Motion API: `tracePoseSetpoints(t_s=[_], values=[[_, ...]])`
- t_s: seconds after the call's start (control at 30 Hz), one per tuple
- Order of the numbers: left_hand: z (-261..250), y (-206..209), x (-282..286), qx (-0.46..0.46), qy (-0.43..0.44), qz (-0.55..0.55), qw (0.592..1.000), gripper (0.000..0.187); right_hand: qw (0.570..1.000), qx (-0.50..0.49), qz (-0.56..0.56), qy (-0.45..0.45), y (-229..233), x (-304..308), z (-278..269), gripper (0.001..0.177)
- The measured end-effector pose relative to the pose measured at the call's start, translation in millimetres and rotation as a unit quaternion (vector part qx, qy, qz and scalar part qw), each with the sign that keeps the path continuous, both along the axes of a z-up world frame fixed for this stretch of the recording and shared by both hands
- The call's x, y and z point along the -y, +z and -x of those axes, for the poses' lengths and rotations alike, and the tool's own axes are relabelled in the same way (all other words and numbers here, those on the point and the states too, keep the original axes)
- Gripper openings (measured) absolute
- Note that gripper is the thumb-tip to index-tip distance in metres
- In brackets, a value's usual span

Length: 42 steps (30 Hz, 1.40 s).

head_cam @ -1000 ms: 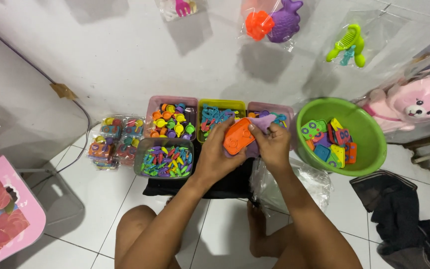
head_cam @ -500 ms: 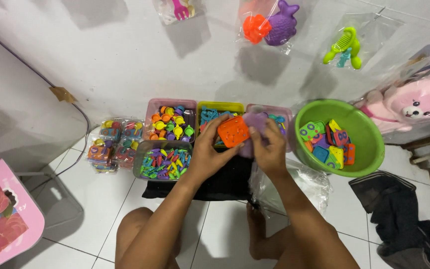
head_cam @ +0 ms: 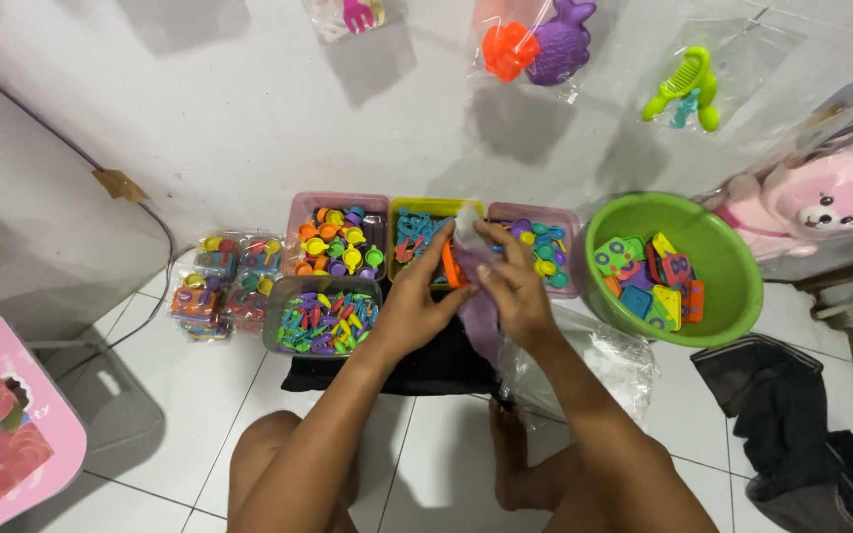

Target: The person is cleaning small plastic toys individually using a purple cloth and white tissues.

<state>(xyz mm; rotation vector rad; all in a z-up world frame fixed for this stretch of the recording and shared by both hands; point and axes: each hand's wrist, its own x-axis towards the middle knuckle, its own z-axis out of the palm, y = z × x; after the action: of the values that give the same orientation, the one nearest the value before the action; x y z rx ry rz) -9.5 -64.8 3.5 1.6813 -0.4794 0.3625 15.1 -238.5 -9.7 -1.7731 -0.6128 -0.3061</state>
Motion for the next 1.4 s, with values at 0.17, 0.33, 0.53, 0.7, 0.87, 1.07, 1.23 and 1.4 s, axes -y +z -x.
tracePoseSetpoints(t_s=[0.17, 0.33, 0.53, 0.7, 0.87, 1.07, 1.23, 1.4], values=[[1, 3, -1, -0.036, -0.025, 0.051, 0.998, 0.079, 0.999, 0.016, 0.029, -0.005, -14, 0, -2, 0.031], [-1, -2, -5, -0.089, -0.066, 0.097, 0.989, 0.081, 0.999, 0.013, 0.045, 0.013, -9, 3, -5, 0.031], [-8, -13, -5, -0.152, -0.092, 0.136, 0.975, 0.086, 0.999, -0.017, 0.002, 0.029, -4, -2, -2, 0.031], [-4, 14, -12, -0.22, -0.004, 0.069, 0.973, 0.058, 0.899, -0.226, -0.337, -0.164, -12, 2, -12, 0.019], [-13, -9, -10, -0.224, -0.015, 0.114, 0.968, 0.059, 0.984, -0.059, -0.111, -0.128, -11, -8, -2, 0.023], [-12, -4, -3, -0.239, -0.012, 0.088, 0.967, 0.057, 0.993, 0.063, 0.076, -0.062, -21, -16, 5, 0.035], [3, 21, -1, -0.291, 0.014, 0.146, 0.945, 0.055, 0.998, -0.031, -0.061, 0.01, -9, -12, 1, 0.032], [-5, 7, -7, -0.313, 0.033, 0.163, 0.935, 0.054, 0.992, 0.08, 0.096, -0.003, -5, -10, 4, 0.035]])
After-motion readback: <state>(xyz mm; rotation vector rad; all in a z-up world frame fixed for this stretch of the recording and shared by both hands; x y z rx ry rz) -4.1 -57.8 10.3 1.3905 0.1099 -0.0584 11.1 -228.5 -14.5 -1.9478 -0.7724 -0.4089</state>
